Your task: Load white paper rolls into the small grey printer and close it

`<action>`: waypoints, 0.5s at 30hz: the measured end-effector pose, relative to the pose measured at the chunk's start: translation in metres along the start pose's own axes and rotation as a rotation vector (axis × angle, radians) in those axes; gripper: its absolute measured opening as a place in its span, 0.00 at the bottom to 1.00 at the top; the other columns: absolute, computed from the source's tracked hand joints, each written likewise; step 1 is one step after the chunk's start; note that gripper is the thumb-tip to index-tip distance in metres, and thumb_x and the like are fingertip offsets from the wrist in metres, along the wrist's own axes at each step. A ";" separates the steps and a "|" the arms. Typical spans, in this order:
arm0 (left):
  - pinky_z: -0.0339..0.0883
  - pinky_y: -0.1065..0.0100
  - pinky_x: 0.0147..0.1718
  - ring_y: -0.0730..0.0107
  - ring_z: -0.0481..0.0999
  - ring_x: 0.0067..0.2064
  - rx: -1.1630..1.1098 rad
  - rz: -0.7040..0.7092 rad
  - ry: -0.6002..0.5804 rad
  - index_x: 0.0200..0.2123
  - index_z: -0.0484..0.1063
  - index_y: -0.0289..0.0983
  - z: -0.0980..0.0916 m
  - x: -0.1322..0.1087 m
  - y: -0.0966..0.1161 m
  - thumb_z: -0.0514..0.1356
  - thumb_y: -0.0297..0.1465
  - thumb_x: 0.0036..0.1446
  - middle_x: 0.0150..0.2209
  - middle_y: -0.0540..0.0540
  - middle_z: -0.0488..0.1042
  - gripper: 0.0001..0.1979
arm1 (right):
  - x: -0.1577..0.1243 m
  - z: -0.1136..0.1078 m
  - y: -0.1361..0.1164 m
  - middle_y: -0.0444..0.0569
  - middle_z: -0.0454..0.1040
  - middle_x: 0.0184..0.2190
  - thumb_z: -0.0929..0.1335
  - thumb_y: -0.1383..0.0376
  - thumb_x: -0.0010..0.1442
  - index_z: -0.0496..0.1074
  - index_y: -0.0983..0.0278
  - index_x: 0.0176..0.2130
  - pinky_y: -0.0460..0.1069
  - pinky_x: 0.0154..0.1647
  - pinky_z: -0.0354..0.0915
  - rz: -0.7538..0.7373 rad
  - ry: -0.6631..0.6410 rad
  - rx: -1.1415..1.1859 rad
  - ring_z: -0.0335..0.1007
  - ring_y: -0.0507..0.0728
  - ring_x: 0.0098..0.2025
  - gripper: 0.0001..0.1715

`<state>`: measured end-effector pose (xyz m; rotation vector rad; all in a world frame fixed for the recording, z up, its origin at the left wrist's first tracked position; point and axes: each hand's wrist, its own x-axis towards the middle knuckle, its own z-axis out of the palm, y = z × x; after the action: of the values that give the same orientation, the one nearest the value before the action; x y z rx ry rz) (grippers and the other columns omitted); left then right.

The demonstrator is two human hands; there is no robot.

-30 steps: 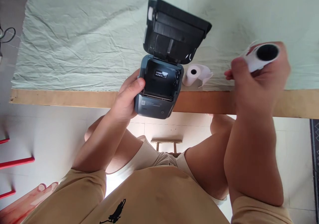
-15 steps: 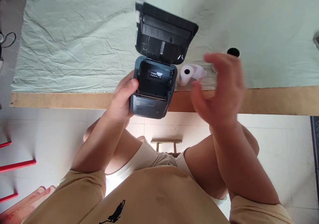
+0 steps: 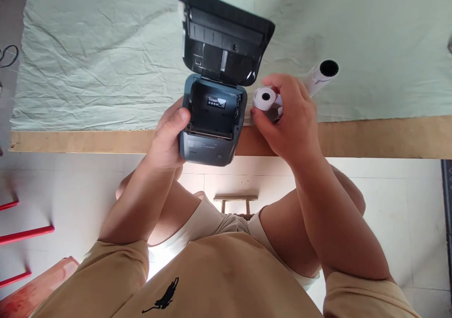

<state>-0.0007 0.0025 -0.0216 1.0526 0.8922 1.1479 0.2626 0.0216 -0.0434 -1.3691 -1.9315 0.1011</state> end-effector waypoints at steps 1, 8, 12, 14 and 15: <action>0.84 0.59 0.45 0.50 0.91 0.56 -0.002 0.004 -0.004 0.48 0.85 0.44 0.001 0.000 0.000 0.66 0.60 0.72 0.44 0.45 0.88 0.26 | 0.000 -0.001 0.000 0.54 0.86 0.54 0.74 0.62 0.62 0.74 0.53 0.62 0.61 0.54 0.78 0.005 -0.026 0.013 0.83 0.65 0.53 0.29; 0.82 0.61 0.42 0.59 0.89 0.44 -0.084 0.041 -0.050 0.51 0.88 0.45 0.003 -0.002 0.003 0.63 0.55 0.78 0.43 0.46 0.88 0.23 | 0.004 -0.001 -0.010 0.53 0.86 0.51 0.74 0.65 0.60 0.71 0.55 0.63 0.58 0.51 0.77 0.048 -0.063 0.055 0.83 0.63 0.52 0.33; 0.81 0.60 0.42 0.59 0.88 0.44 -0.065 0.040 -0.049 0.51 0.89 0.45 0.002 -0.002 0.003 0.59 0.57 0.79 0.43 0.45 0.88 0.26 | 0.007 -0.005 -0.010 0.53 0.86 0.55 0.74 0.68 0.57 0.69 0.55 0.65 0.57 0.54 0.78 0.061 -0.112 0.074 0.84 0.63 0.55 0.38; 0.82 0.60 0.42 0.56 0.90 0.48 -0.042 0.029 -0.032 0.51 0.88 0.45 0.002 -0.001 0.002 0.59 0.60 0.78 0.43 0.44 0.87 0.28 | 0.009 -0.009 -0.007 0.54 0.86 0.58 0.75 0.69 0.56 0.70 0.54 0.65 0.58 0.57 0.78 0.089 -0.166 0.066 0.85 0.63 0.56 0.40; 0.83 0.59 0.43 0.53 0.90 0.52 -0.029 0.018 -0.021 0.51 0.88 0.45 0.003 -0.001 0.002 0.60 0.63 0.76 0.44 0.44 0.87 0.30 | 0.011 -0.012 -0.006 0.54 0.86 0.58 0.76 0.69 0.56 0.71 0.54 0.64 0.58 0.57 0.78 0.103 -0.196 0.055 0.85 0.64 0.56 0.39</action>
<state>0.0012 0.0010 -0.0194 1.0491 0.8491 1.1599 0.2640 0.0241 -0.0268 -1.4671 -2.0007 0.3471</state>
